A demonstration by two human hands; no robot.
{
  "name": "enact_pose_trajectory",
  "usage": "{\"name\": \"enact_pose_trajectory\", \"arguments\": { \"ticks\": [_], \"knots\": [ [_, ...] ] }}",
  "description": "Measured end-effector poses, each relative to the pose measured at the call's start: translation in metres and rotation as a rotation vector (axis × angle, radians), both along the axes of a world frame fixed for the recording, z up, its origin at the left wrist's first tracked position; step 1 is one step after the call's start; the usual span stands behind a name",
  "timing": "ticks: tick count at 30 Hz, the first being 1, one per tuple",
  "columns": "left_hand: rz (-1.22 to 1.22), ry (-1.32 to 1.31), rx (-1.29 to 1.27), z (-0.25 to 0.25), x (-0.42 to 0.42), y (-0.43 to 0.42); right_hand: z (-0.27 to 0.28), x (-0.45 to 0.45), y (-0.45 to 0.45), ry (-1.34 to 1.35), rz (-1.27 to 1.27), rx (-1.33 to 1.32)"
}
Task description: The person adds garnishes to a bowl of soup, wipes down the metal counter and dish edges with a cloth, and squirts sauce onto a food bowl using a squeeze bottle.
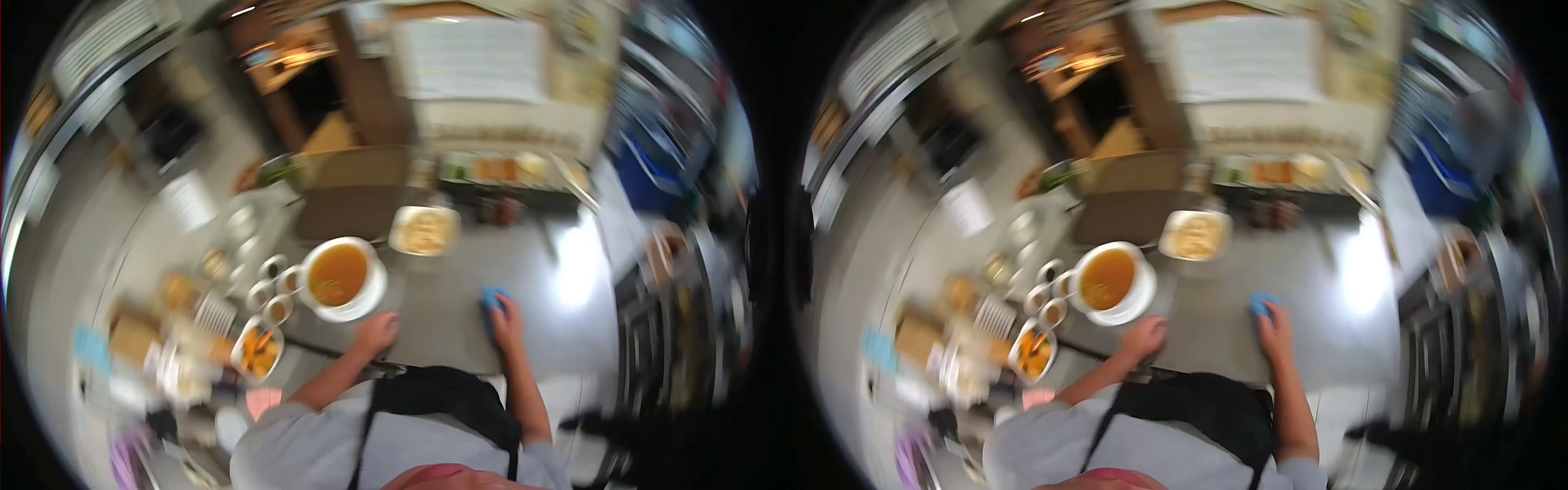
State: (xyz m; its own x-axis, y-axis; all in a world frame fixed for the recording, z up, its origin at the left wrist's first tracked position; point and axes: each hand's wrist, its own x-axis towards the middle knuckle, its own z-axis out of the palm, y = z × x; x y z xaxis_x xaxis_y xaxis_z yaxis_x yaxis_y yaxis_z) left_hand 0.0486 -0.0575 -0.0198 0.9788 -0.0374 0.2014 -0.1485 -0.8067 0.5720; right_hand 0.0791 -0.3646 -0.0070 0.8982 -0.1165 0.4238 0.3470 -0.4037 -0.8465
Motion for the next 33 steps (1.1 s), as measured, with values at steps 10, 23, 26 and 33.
{"name": "enact_pose_trajectory", "arguments": {
  "ticks": [10, 23, 26, 33],
  "knots": [
    [0.027, -0.072, 0.061, 0.013, -0.010, -0.001, -0.005, 0.001, 0.000, 0.006, 0.078, 0.062],
    [0.044, -0.057, 0.064, 0.019, -0.012, -0.001, -0.007, -0.002, -0.001, 0.073, 0.093, 0.082],
    [0.063, -0.015, 0.067, 0.018, -0.014, -0.001, -0.004, -0.002, -0.002, 0.035, 0.107, 0.021],
    [0.115, 0.160, -0.134, 0.026, -0.033, -0.003, -0.004, 0.003, -0.003, 0.092, 0.144, 0.024]
  ]
}}
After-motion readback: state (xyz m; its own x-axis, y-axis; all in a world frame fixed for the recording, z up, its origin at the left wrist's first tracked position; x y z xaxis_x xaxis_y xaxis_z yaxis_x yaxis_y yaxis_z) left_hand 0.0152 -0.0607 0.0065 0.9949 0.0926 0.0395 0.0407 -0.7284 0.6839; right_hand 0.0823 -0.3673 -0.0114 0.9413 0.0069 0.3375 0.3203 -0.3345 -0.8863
